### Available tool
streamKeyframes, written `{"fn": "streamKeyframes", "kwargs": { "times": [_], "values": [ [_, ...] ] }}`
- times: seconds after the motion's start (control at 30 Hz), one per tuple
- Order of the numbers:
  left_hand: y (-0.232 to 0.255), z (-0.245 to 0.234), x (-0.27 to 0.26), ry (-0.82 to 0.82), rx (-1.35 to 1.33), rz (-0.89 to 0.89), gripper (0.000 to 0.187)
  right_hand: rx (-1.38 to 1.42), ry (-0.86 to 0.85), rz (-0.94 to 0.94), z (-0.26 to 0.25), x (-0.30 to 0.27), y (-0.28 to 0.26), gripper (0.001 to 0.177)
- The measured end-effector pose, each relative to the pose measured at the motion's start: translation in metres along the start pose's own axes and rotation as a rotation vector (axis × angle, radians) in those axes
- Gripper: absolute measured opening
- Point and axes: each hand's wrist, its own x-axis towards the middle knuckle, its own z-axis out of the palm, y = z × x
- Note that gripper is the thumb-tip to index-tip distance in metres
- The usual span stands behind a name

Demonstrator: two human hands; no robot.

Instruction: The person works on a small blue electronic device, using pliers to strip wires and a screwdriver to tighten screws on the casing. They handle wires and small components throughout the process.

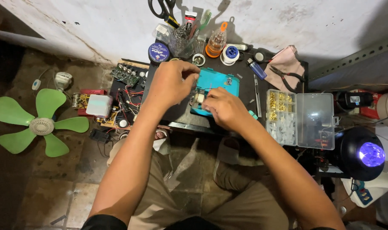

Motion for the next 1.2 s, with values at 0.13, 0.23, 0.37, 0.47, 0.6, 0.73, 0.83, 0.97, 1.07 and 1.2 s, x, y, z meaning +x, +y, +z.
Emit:
{"fn": "streamKeyframes", "kwargs": {
  "times": [0.13, 0.23, 0.37, 0.47, 0.6, 0.73, 0.83, 0.97, 1.07, 1.2],
  "values": [
    [-0.001, 0.002, 0.001, -0.005, 0.003, 0.005, 0.019, -0.061, 0.006, -0.001, 0.0, 0.001, 0.0, 0.022],
    [0.0, 0.005, 0.003, -0.006, 0.005, -0.002, 0.018, -0.075, 0.002, -0.047, 0.009, 0.0, 0.001, 0.025],
    [-0.001, 0.011, 0.007, -0.019, -0.007, -0.009, 0.018, 0.07, 0.006, -0.033, 0.012, -0.001, 0.004, 0.021],
    [-0.001, 0.014, 0.011, -0.025, -0.012, 0.003, 0.018, 0.24, 0.049, 0.041, -0.008, 0.0, 0.001, 0.017],
    [-0.003, 0.018, 0.014, -0.024, -0.046, -0.003, 0.02, 0.38, 0.171, 0.185, -0.033, -0.008, 0.014, 0.017],
    [-0.005, 0.023, 0.016, -0.042, -0.011, -0.017, 0.02, 0.376, 0.229, 0.297, -0.056, -0.023, 0.029, 0.019],
    [-0.005, 0.031, 0.017, -0.029, -0.004, 0.031, 0.019, 0.323, 0.237, 0.437, -0.056, -0.034, 0.031, 0.013],
    [0.004, 0.036, 0.015, -0.058, 0.017, 0.041, 0.018, 0.329, 0.189, 0.479, -0.049, -0.037, 0.028, 0.013],
    [0.0, 0.043, 0.016, -0.056, 0.025, 0.043, 0.019, 0.28, 0.224, 0.513, -0.043, -0.046, 0.051, 0.011],
    [-0.025, 0.058, 0.029, -0.079, 0.147, -0.013, 0.018, 0.092, 0.335, 0.735, -0.047, -0.051, 0.078, 0.014]
  ]
}}
